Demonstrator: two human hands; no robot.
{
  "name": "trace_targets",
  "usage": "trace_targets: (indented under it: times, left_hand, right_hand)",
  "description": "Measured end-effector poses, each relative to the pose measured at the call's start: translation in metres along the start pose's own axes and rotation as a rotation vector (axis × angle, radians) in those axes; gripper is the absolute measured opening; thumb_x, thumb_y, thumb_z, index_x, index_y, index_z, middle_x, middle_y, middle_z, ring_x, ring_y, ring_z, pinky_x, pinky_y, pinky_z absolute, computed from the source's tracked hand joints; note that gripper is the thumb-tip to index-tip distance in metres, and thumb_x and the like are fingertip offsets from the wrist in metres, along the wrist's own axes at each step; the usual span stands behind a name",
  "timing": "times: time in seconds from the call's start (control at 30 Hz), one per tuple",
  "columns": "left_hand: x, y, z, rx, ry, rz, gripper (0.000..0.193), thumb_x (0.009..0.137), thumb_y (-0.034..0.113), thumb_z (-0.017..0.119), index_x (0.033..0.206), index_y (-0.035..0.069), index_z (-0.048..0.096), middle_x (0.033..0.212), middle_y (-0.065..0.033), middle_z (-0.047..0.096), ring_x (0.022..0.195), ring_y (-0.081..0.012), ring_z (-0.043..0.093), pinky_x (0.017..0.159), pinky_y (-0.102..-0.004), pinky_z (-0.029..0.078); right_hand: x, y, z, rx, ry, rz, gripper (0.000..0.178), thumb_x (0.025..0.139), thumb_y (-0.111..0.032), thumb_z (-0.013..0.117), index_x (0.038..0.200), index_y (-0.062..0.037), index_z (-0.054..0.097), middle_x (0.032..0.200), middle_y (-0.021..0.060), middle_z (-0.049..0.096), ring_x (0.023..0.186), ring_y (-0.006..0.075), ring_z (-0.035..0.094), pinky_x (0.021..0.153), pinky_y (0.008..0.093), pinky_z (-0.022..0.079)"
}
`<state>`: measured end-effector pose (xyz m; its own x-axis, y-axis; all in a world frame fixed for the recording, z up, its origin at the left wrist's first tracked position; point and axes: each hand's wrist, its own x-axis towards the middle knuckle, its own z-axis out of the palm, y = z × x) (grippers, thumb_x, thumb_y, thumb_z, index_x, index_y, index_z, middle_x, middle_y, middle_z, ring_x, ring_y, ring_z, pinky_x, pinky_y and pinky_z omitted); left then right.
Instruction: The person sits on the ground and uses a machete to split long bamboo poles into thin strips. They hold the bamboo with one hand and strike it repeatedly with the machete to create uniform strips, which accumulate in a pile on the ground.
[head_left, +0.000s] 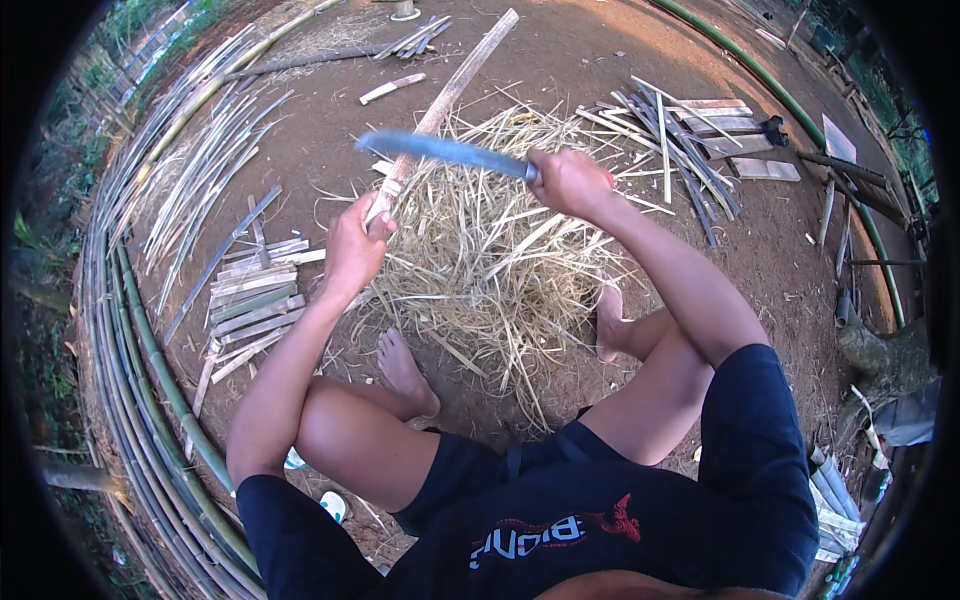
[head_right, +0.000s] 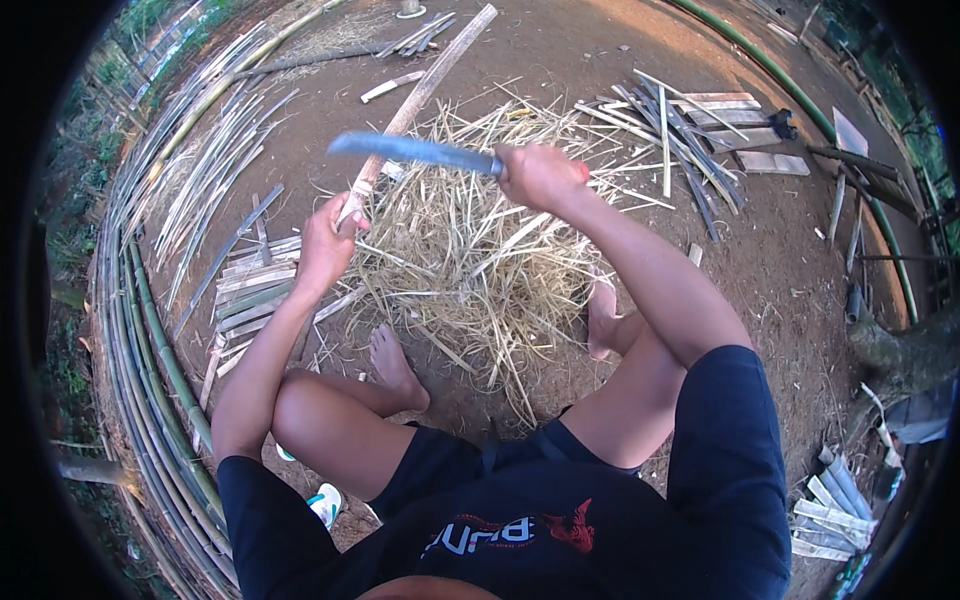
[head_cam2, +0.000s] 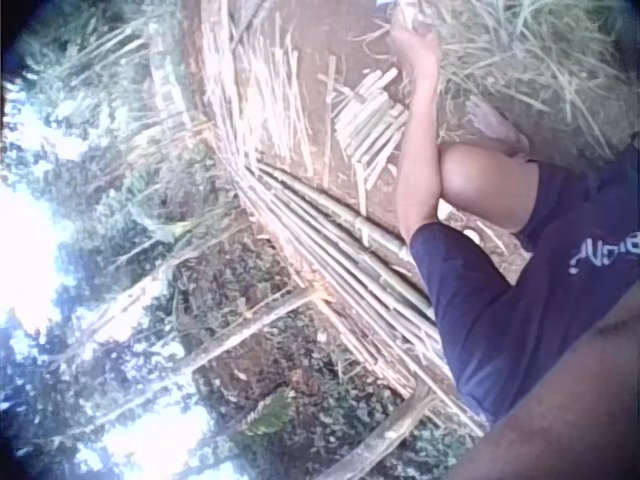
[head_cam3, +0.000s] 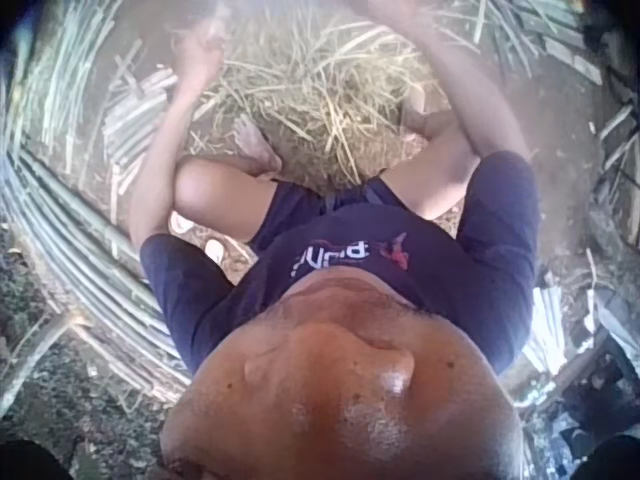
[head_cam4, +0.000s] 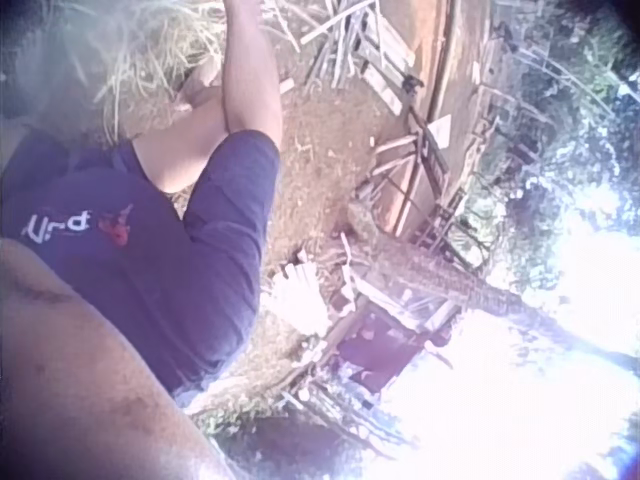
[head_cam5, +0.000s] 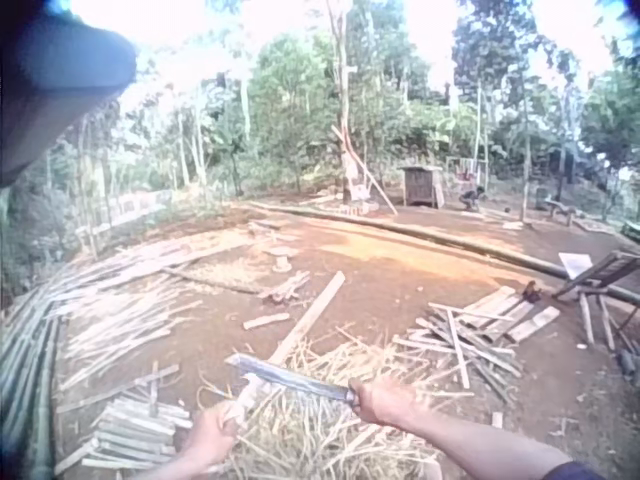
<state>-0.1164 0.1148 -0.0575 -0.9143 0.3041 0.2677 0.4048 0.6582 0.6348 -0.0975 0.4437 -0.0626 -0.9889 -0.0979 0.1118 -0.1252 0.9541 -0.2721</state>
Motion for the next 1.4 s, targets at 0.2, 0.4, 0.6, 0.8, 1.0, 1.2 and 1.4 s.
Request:
trace_targets:
  times: [0.2, 0.4, 0.6, 0.8, 1.0, 1.2, 1.4]
  left_hand:
    - [-0.006, -0.007, -0.003, 0.025, -0.012, -0.092, 0.037, 0.094, 0.007, 0.058, 0.13, 0.006, 0.061, 0.082, -0.0109, 0.071, 0.072, -0.021, 0.067, 0.072, -0.0355, 0.05]
    - [-0.019, -0.004, -0.001, 0.058, -0.057, -0.104, 0.04, 0.094, 0.005, 0.057, 0.133, 0.005, 0.06, 0.08, -0.0088, 0.071, 0.074, -0.0176, 0.067, 0.074, -0.033, 0.051]
    - [-0.027, -0.004, -0.008, -0.021, -0.083, -0.086, 0.041, 0.094, 0.004, 0.056, 0.135, 0.003, 0.058, 0.084, -0.0108, 0.072, 0.075, -0.0152, 0.066, 0.075, -0.0307, 0.05]
    - [-0.027, -0.003, -0.008, -0.004, -0.013, -0.029, 0.04, 0.097, 0.007, 0.053, 0.138, 0.007, 0.056, 0.092, -0.0122, 0.072, 0.078, -0.0178, 0.067, 0.078, -0.0319, 0.05]
    - [-0.005, 0.015, -0.016, 0.038, 0.046, -0.113, 0.041, 0.101, 0.015, 0.051, 0.141, 0.009, 0.053, 0.129, -0.0224, 0.062, 0.122, -0.0334, 0.059, 0.102, -0.039, 0.044]
    - [0.008, 0.017, -0.013, -0.053, 0.124, -0.103, 0.038, 0.098, 0.016, 0.058, 0.136, 0.008, 0.058, 0.127, -0.0193, 0.065, 0.122, -0.0308, 0.06, 0.103, -0.0375, 0.044]
    - [0.007, 0.029, -0.005, -0.149, 0.113, -0.039, 0.039, 0.096, 0.013, 0.061, 0.134, 0.005, 0.059, 0.128, -0.018, 0.065, 0.122, -0.0274, 0.061, 0.104, -0.0363, 0.043]
  right_hand:
    - [-0.003, 0.04, -0.008, 0.026, 0.088, -0.038, 0.016, 0.087, -0.02, 0.055, 0.09, -0.0059, 0.062, 0.067, 0.0183, 0.065, 0.064, 0.0394, 0.066, 0.068, 0.0496, 0.056]
    - [0.001, 0.066, -0.033, 0.054, 0.143, 0.394, 0.026, 0.093, -0.021, 0.051, 0.1, -0.001, 0.065, 0.083, 0.0225, 0.069, 0.079, 0.0368, 0.07, 0.079, 0.048, 0.056]
    - [-0.018, 0.088, -0.046, -0.066, 0.044, 0.168, 0.021, 0.088, -0.016, 0.051, 0.098, -0.009, 0.067, 0.078, 0.018, 0.069, 0.074, 0.0364, 0.068, 0.075, 0.0492, 0.054]
    - [-0.027, 0.149, -0.047, 0.453, 0.266, 0.669, 0.027, 0.085, -0.025, 0.066, 0.09, 0.0019, 0.062, 0.06, 0.0104, 0.061, 0.051, 0.0203, 0.062, 0.05, 0.0379, 0.049]
    - [-0.049, 0.093, -0.057, 0.253, 0.412, 0.474, 0.029, 0.086, -0.027, 0.065, 0.096, 0.0003, 0.066, 0.071, 0.0155, 0.068, 0.068, 0.0233, 0.069, 0.065, 0.0408, 0.052]
    - [-0.052, 0.044, -0.04, 0.092, 0.125, 0.216, 0.015, 0.088, -0.019, 0.064, 0.093, -0.0057, 0.061, 0.061, 0.0129, 0.062, 0.053, 0.0286, 0.063, 0.053, 0.0461, 0.052]
    - [-0.041, 0.031, -0.037, -0.034, 0.149, 0.015, 0.01, 0.084, -0.018, 0.061, 0.089, -0.0101, 0.058, 0.063, 0.0171, 0.063, 0.064, 0.0401, 0.065, 0.061, 0.0542, 0.051]
